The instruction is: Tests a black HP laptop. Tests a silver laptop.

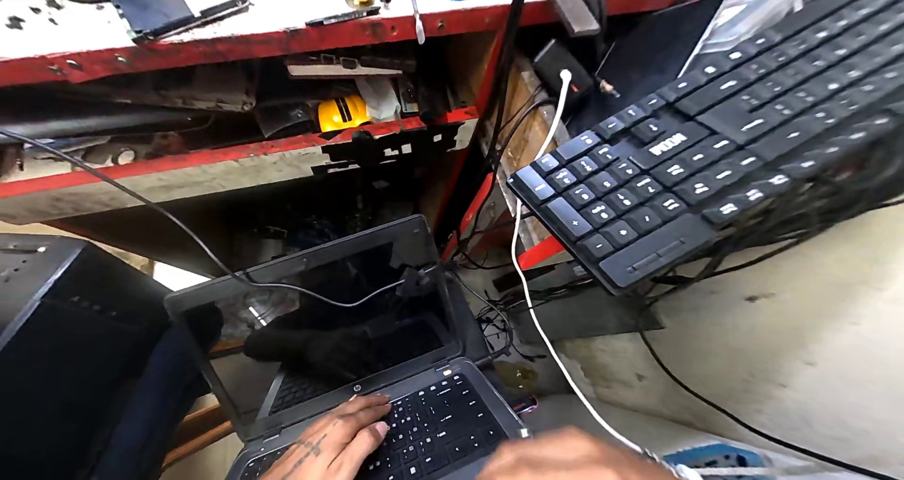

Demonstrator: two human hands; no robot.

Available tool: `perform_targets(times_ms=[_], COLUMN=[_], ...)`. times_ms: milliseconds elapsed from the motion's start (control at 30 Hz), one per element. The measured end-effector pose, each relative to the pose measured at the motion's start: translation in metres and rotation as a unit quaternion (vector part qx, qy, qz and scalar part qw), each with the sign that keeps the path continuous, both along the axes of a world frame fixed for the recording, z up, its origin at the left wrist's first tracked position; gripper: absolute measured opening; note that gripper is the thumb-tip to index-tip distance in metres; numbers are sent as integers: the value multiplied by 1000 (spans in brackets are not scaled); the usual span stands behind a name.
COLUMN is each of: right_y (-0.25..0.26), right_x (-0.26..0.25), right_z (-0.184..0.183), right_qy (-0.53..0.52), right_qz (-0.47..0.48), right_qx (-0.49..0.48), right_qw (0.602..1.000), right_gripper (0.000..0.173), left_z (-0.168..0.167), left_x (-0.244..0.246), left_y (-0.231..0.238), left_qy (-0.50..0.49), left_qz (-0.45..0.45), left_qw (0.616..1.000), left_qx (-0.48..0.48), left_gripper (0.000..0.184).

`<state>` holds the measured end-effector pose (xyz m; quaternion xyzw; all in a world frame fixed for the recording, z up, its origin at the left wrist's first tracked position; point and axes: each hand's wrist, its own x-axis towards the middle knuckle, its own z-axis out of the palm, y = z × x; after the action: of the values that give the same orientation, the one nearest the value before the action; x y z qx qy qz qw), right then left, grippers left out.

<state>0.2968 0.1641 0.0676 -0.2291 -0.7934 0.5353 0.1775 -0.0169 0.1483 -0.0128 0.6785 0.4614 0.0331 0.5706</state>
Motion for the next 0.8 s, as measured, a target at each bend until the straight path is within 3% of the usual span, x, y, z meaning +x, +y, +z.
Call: perform_targets(times_ms=[100, 200, 300, 800], right_y=[42, 78, 91, 89], right_x=[-9, -39, -65, -74], right_z=[-20, -31, -52, -65], right_qy=[-64, -225, -309, -321], right_qz=[19, 108, 155, 173], right_qx=[25, -62, -115, -141], right_qw=[997, 966, 931, 921], right_gripper=[53, 55, 60, 67], left_z=[1, 0, -2, -5], left_x=[-1, -2, -3, -3], left_y=[1, 2, 1, 0], left_qy=[4, -1, -11, -9], left_qz=[3, 2, 10, 7], left_qw=[1000, 1000, 1000, 1000], left_qx=[-9, -14, -9, -14], left_gripper=[58, 59, 58, 59])
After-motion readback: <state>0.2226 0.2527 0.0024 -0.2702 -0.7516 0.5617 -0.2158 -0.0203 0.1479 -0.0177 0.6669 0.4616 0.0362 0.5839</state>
